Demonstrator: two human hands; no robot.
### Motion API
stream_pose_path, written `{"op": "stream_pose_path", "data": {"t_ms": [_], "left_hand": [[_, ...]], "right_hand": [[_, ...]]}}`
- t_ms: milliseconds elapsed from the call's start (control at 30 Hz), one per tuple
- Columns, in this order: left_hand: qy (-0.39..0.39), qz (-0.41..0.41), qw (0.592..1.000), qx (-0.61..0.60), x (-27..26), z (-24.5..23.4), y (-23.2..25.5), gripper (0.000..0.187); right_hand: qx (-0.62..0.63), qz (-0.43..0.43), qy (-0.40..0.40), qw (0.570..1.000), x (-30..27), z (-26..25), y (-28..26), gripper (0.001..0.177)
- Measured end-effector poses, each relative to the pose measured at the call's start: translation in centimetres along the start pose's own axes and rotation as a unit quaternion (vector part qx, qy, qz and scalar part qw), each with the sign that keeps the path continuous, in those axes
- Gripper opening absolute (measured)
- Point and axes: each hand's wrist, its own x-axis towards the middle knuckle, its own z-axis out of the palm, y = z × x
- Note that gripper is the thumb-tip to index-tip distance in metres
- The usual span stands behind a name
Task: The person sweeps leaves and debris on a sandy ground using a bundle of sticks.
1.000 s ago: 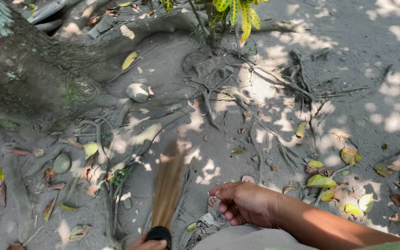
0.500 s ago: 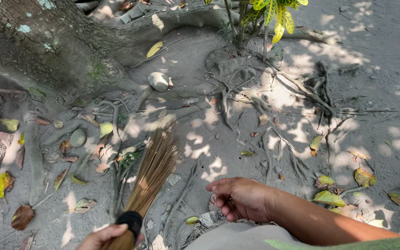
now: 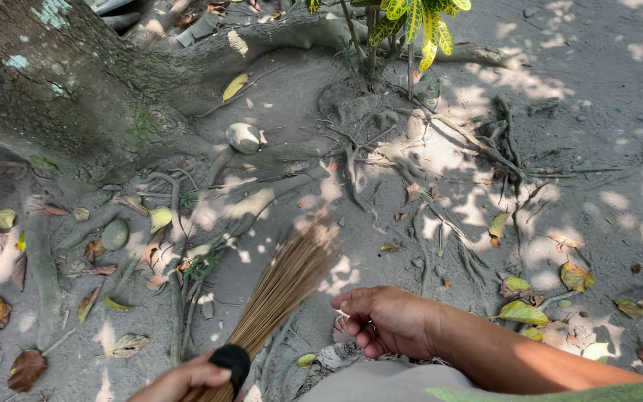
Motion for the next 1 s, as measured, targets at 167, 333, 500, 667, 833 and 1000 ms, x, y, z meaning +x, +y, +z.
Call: {"op": "stream_pose_path", "data": {"t_ms": [167, 333, 500, 667, 833, 1000], "left_hand": [[0.163, 0.008, 0.979, 0.120, 2.3, 3.0, -1.5, 0.070], [0.158, -0.069, 0.930, 0.326, 1.4, 7.5, 2.5, 0.067], [0.096, 0.000, 0.960, 0.263, -0.6, 10.1, 2.2, 0.084], [0.094, 0.024, 0.992, 0.082, -0.5, 8.0, -1.0, 0.084], [0.157, -0.006, 0.983, 0.100, 1.4, 6.9, -2.3, 0.084], [0.097, -0.063, 0.979, 0.166, 2.4, 12.1, 1.5, 0.085]], "right_hand": [[-0.001, -0.003, 0.002, 1.000, 0.3, -0.3, 0.2, 0.039], [-0.017, -0.001, -0.013, 1.000, 1.1, -0.7, 1.3, 0.040], [-0.029, 0.015, 0.004, 0.999, 0.6, -0.2, 1.4, 0.042], [-0.031, 0.006, 0.015, 0.999, 0.0, 0.2, 0.9, 0.046], [-0.032, 0.012, 0.016, 0.999, 0.1, -0.2, 0.9, 0.049], [-0.038, 0.002, 0.008, 0.999, 0.8, -0.8, 1.8, 0.049]]}}
